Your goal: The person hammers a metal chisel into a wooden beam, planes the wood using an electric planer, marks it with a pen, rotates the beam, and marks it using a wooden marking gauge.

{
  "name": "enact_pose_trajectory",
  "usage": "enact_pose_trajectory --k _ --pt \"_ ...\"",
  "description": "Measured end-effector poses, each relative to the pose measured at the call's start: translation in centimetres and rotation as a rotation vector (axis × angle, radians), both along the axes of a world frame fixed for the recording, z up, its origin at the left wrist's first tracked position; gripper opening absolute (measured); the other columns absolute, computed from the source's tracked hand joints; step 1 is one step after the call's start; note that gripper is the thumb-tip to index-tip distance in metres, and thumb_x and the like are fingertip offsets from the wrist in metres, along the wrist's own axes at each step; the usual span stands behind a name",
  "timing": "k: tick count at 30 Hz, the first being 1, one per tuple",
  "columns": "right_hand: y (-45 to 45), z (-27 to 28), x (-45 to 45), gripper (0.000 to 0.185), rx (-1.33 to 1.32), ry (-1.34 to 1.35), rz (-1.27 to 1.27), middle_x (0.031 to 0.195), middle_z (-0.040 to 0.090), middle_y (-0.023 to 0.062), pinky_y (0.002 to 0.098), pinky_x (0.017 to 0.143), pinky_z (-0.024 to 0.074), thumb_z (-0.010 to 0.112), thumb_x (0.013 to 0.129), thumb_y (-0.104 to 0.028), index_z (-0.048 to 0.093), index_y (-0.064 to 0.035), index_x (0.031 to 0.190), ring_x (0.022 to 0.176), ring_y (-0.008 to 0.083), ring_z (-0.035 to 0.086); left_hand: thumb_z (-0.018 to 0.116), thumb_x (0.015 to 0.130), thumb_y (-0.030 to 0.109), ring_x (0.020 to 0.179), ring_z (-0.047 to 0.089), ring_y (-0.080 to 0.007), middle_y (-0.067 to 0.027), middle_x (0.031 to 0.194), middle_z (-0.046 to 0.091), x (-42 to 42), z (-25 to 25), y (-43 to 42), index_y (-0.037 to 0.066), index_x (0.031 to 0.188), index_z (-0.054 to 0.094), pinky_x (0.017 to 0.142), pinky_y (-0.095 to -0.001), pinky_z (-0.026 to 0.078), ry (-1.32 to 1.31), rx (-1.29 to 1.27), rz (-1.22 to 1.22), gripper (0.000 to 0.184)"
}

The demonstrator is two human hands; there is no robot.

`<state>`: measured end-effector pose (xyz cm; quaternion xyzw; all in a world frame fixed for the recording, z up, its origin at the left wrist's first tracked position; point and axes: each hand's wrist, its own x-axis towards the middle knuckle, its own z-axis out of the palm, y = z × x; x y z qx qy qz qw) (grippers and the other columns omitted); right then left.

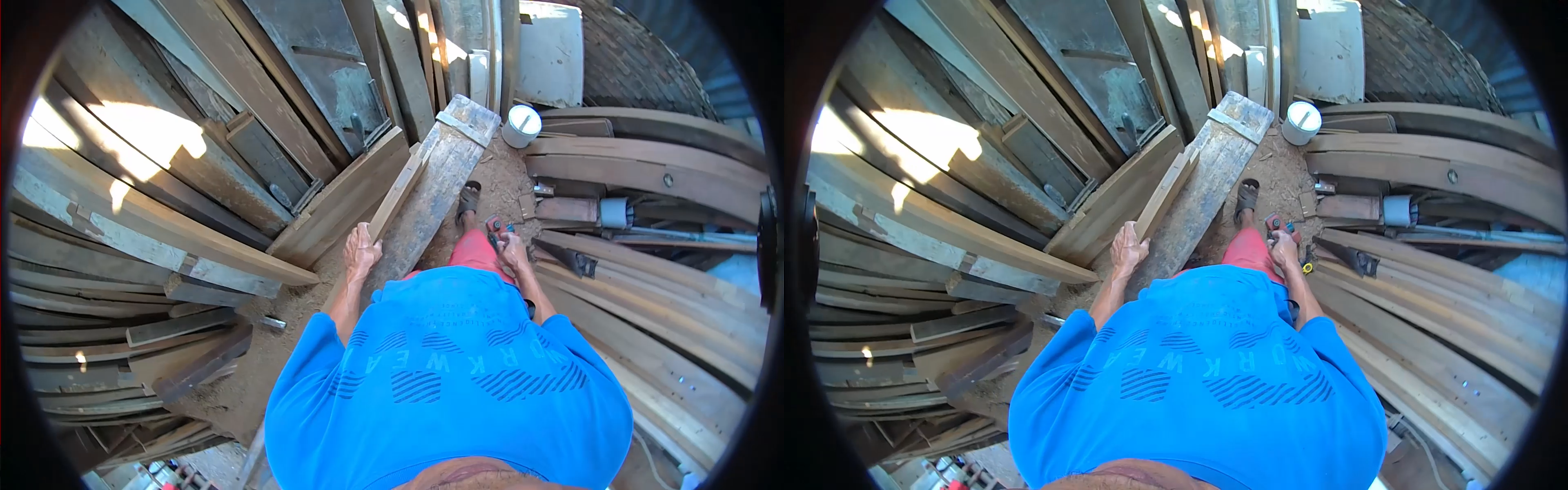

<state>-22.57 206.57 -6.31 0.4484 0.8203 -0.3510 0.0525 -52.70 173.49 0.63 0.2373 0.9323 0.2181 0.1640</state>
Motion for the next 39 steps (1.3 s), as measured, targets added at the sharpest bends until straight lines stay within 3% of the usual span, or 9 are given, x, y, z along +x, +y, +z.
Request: enact_pose_trajectory --k 6,11,14,17,23,30,33,35,39 --pt "9.8 1.0 -11.8 0.036 0.118 -0.113 0.269 0.106 0.069 0.0261 0.0505 0.091 0.0522 0.060 0.086 -0.016 0.063 -0.0069 0.120 0.105 0.0436 0.066 0.083 0.075 0.021 0.103 0.065 -0.0424 -0.0208 0.109 0.068 -1.1 -0.9 5.6 0.008 0.124 0.053 0.086 -0.0532 0.053 0.011 -0.065 0.088 0.058" --pt "18.6 2.8 -22.2 0.037 0.267 -0.223 0.597 0.110 0.064 0.0261 0.0515 0.089 0.0507 0.062 0.081 -0.012 0.062 -0.0085 0.118 0.108 0.0430 0.062 0.085 0.072 0.021 0.107 0.066 -0.0410 -0.0189 0.112 0.070 -1.6 -0.4 9.1 0.008 0.111 0.063 0.091 -0.0536 0.052 -0.085 -0.296 0.273 0.047" --pt "23.7 2.4 -27.8 0.031 0.383 -0.230 0.894 0.111 0.062 0.0235 0.0516 0.089 0.0509 0.055 0.090 -0.013 0.061 -0.0070 0.119 0.109 0.0405 0.061 0.085 0.071 0.021 0.113 0.064 -0.0391 -0.0159 0.115 0.070 -1.8 -0.4 10.3 0.009 0.114 0.064 0.096 -0.0580 0.048 -0.111 -0.411 0.363 0.049" --pt "27.5 0.1 -31.6 0.028 0.531 -0.064 1.124 0.112 0.062 0.0220 0.0501 0.089 0.0514 0.056 0.091 -0.017 0.061 -0.0071 0.117 0.109 0.0401 0.061 0.084 0.070 0.021 0.113 0.062 -0.0344 -0.0112 0.114 0.069 -1.6 -0.2 11.4 0.012 0.115 0.066 0.095 -0.0532 0.046 -0.094 -0.494 0.429 0.049" --pt "27.7 1.3 -37.1 0.035 0.351 -0.195 1.339 0.113 0.061 0.0258 0.0504 0.092 0.0516 0.058 0.087 -0.008 0.058 -0.0063 0.122 0.110 0.0450 0.060 0.078 0.066 0.011 0.105 0.062 -0.0320 -0.0089 0.104 0.067 -1.2 -0.1 12.3 0.014 0.103 0.067 0.091 -0.0496 0.042 0.004 -0.521 0.551 0.038" --pt "27.0 1.7 -38.2 0.057 0.165 -0.288 1.167 0.128 0.059 0.0287 0.0493 0.101 0.0491 0.053 0.086 -0.006 0.047 -0.0103 0.143 0.118 0.0458 0.059 0.073 0.069 0.006 0.103 0.061 -0.0315 -0.0087 0.102 0.067 -0.8 -1.0 11.7 0.015 0.098 0.066 0.090 -0.0490 0.041 0.034 -0.468 0.594 0.031" --pt "25.5 3.1 -38.9 0.066 0.297 -0.342 1.132 0.135 0.054 0.0283 0.0505 0.102 0.0487 0.057 0.083 -0.009 0.042 -0.0099 0.148 0.124 0.0458 0.055 0.074 0.071 0.009 0.103 0.061 -0.0306 -0.0074 0.101 0.068 -0.7 -1.0 11.7 0.016 0.097 0.066 0.092 -0.0484 0.040 0.035 -0.453 0.605 0.028" --pt "23.6 3.6 -39.8 0.069 0.371 -0.219 1.116 0.139 0.051 0.0272 0.0511 0.106 0.0441 0.060 0.082 -0.012 0.041 -0.0089 0.149 0.128 0.0449 0.050 0.076 0.068 0.011 0.103 0.062 -0.0295 -0.0069 0.100 0.069 0.2 -2.7 11.3 0.016 0.096 0.067 0.091 -0.0484 0.041 0.260 -0.426 0.579 0.029" --pt "16.0 6.3 -42.4 0.072 0.116 0.074 1.462 0.141 0.053 0.0240 0.0489 0.113 0.0368 0.070 0.086 -0.032 0.043 -0.0044 0.147 0.131 0.0417 0.048 0.079 0.063 0.015 0.108 0.062 -0.0292 -0.0047 0.104 0.070 -0.2 0.9 11.6 0.017 0.096 0.069 0.089 -0.0484 0.043 0.001 -0.364 0.593 0.034"
